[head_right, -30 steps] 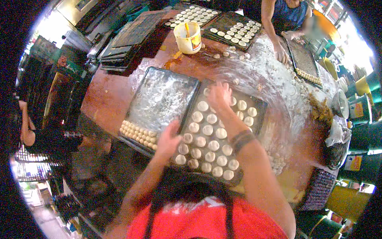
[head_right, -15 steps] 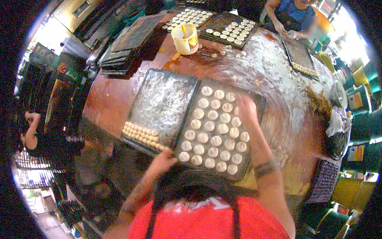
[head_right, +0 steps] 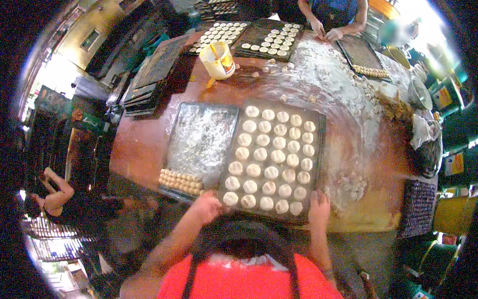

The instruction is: The person takes dough portions from a tray, shapes and fills them by hand, and places the filled dough balls onto baking sheets.

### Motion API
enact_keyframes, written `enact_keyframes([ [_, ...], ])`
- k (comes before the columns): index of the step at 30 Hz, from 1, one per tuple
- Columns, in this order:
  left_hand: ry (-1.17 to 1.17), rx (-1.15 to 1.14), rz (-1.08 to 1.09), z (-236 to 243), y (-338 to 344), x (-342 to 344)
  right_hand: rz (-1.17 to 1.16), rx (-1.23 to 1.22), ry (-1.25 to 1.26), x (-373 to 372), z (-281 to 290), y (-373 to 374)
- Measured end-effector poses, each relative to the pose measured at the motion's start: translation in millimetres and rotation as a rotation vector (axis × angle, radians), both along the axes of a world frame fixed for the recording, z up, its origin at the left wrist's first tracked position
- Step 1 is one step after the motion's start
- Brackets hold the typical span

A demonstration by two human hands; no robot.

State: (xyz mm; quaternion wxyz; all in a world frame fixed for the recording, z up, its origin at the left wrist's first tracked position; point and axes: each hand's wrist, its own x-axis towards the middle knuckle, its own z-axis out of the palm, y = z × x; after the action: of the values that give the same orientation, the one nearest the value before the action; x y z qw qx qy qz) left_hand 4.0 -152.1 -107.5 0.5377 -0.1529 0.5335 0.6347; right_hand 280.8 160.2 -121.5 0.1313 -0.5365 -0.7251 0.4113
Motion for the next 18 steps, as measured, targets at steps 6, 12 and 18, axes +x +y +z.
enact_keyframes([
  [6, 0.056, 0.415, -0.151, 79.8, 61.1, -11.9, -0.302, -0.368, 0.548, 31.3, -48.8, 31.5],
  [12, -0.097, 0.471, 0.005, 90.3, 74.7, 6.0, -0.156, -0.51, 0.526, 18.6, 12.9, 65.6],
  [18, -0.012, 0.572, 0.181, 65.3, -4.1, -12.3, -0.288, -0.56, 0.491, -77.0, 86.1, -17.3],
])
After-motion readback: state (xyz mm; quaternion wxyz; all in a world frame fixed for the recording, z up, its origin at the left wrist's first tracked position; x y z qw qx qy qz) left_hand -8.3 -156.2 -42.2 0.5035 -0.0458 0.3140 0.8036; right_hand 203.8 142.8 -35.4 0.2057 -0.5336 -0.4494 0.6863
